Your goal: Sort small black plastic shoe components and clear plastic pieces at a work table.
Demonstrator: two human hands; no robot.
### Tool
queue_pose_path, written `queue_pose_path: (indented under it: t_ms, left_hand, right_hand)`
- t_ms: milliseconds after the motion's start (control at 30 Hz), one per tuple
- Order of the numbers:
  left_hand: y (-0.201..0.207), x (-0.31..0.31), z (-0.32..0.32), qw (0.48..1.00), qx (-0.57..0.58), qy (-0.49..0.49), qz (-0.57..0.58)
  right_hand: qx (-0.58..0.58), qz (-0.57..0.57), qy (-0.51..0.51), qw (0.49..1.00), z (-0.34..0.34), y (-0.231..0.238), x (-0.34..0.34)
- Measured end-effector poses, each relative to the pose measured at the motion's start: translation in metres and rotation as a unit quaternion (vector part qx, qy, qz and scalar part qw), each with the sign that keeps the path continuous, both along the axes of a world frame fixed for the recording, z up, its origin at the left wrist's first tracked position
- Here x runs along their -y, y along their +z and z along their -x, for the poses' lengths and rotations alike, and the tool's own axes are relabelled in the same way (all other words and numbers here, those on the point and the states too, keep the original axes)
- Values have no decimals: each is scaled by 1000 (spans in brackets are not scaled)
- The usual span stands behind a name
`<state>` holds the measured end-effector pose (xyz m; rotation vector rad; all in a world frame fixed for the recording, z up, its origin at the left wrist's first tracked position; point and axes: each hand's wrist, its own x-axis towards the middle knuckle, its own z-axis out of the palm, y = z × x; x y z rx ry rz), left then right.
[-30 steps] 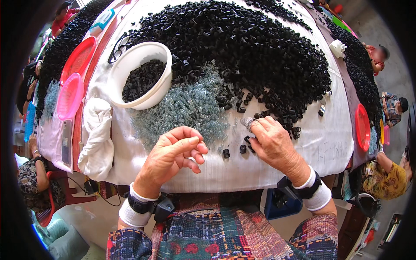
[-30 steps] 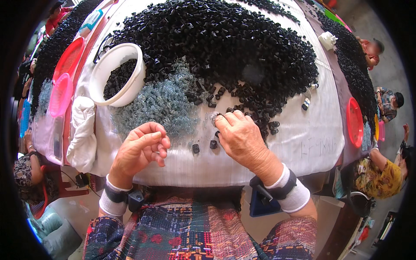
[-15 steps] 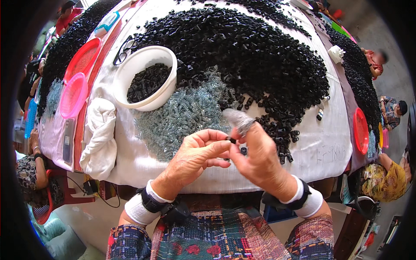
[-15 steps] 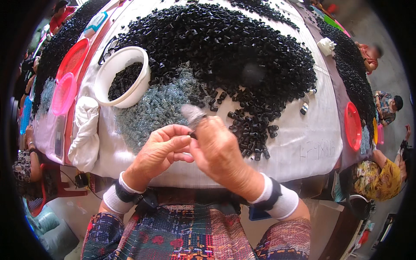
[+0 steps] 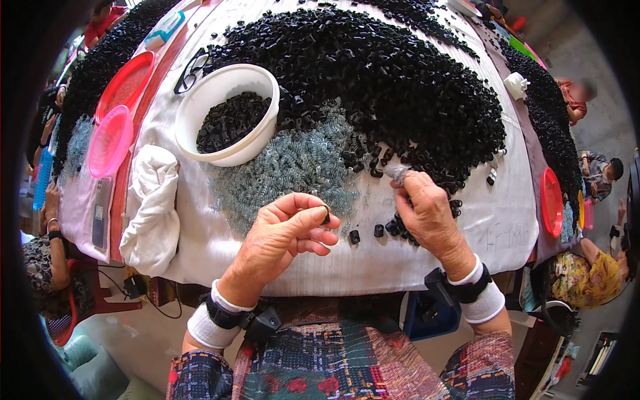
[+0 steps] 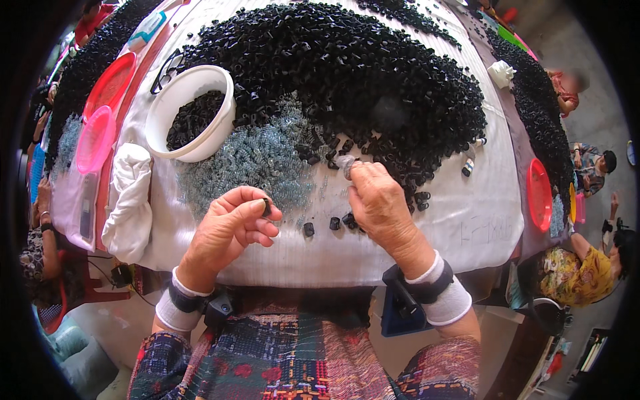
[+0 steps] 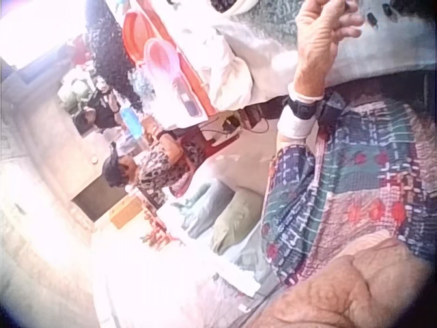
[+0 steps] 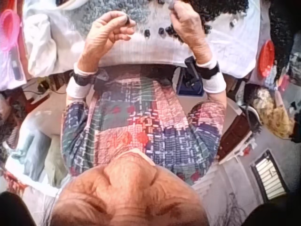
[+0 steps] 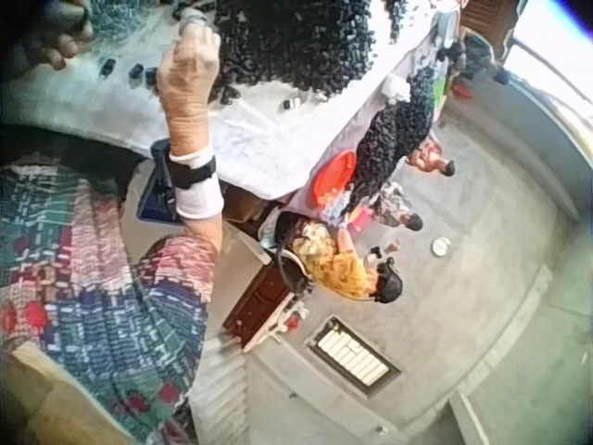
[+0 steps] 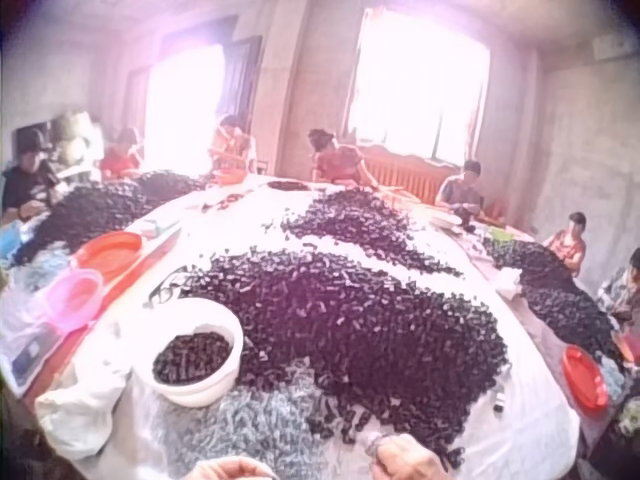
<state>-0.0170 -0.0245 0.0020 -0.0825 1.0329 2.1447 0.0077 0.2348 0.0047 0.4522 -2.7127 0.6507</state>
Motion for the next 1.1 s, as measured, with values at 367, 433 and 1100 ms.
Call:
queue_pose_path:
  t_ms: [367, 433, 1100]
  left_hand:
    - [-1, 1, 0, 998, -9, -17, 55]
    - [1, -1, 1, 999, -4, -29, 44]
    - [-4, 3, -4, 1000, -3, -15, -2]
  right_hand:
    - [-1, -33, -46, 998, 1, -9, 15]
    - [-7, 3, -45, 999, 6, 1, 18]
    - [68, 144, -17, 987, 15, 2, 14]
